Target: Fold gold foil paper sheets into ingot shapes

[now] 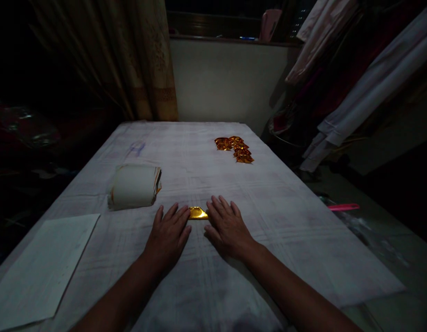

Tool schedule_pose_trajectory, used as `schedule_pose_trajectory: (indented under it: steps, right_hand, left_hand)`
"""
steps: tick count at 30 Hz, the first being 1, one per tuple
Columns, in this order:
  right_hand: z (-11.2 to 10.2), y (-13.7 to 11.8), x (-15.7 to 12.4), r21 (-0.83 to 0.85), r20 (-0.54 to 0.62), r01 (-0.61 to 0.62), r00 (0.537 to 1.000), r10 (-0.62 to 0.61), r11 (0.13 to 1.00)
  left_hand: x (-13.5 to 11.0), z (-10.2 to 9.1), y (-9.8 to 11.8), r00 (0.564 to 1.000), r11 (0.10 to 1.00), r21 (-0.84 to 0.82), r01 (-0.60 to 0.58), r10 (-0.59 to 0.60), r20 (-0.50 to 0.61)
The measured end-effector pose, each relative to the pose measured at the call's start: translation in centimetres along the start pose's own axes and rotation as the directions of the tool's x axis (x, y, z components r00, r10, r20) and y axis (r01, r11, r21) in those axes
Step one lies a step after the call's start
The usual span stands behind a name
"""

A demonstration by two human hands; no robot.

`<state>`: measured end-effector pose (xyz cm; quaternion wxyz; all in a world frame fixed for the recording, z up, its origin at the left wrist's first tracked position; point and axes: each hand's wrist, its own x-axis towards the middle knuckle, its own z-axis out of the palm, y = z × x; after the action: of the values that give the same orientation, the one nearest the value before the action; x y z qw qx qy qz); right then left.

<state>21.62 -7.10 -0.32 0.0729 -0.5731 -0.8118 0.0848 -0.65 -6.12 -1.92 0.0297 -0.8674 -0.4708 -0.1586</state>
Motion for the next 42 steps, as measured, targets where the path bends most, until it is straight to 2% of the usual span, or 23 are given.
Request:
schedule_pose_trajectory:
  steps: [5, 11, 14, 19, 24, 29, 32, 35, 37, 40, 42]
  right_hand:
    - [0.6, -1.6, 0.8, 0.023, 0.011, 0.044, 0.999, -0.044, 0.999]
    - [0.3, -0.8, 0.0, -0.005, 0.003, 0.012, 1.000, -0.012, 1.000]
    - [0.2, -0.5, 0.0, -0.009, -0.031, 0.018, 0.999, -0.018, 1.000]
    - [-0.1, -1.1, 0.6, 0.019, -0.115, 0.049, 0.992, -0.046, 0.999]
    - [-1.0, -1.6, 1.5, 0.090, -0.156, 0.016, 0.988, -0.002, 0.996]
    - [-1.5, -1.1, 2.1, 0.144, -0.131, -0.124, 0.981, 0.143, 0.982]
    - [-1.2, -1.0, 2.2, 0.162, -0.132, -0.229, 0.959, 0.251, 0.960]
    - [-0.7, -1.1, 2.0, 0.171, -0.167, -0.275, 0.938, 0.303, 0.946]
    - [-0.3, -1.2, 1.8, 0.175, -0.199, -0.270, 0.932, 0.302, 0.947]
    - [0.4, -1.3, 1.5, 0.173, -0.267, -0.266, 0.914, 0.305, 0.948]
    - [0.7, -1.6, 1.2, 0.147, -0.294, -0.212, 0.923, 0.248, 0.966]
  left_hand:
    - [0.5, -0.3, 0.5, 0.999, 1.000, 0.021, 0.002, 0.000, -0.052]
    - [1.0, -0.9, 0.2, 0.995, 0.999, 0.021, 0.050, -0.048, -0.086]
    - [1.5, -1.4, -0.4, 0.998, 0.998, 0.053, 0.046, -0.043, -0.046]
    - [2.8, -2.1, -0.8, 0.995, 0.990, 0.116, -0.081, 0.074, 0.065]
    - [3.5, -2.4, -0.8, 0.996, 0.992, 0.105, -0.069, 0.062, 0.067]
    - [2.9, -2.8, -0.5, 0.997, 0.999, 0.024, 0.026, -0.028, 0.067]
    - [2.3, -2.8, 0.1, 0.995, 0.997, -0.023, 0.069, -0.067, 0.077]
    - [1.3, -2.8, 0.9, 0.994, 0.994, -0.032, 0.101, -0.099, 0.052]
    - [0.5, -2.7, 1.6, 0.997, 0.997, -0.037, 0.069, -0.068, 0.028]
    - [-0.5, -2.6, 2.3, 0.998, 0.997, -0.046, -0.064, 0.065, 0.001]
    - [-0.9, -2.4, 2.6, 0.995, 0.994, -0.029, -0.101, 0.100, -0.008]
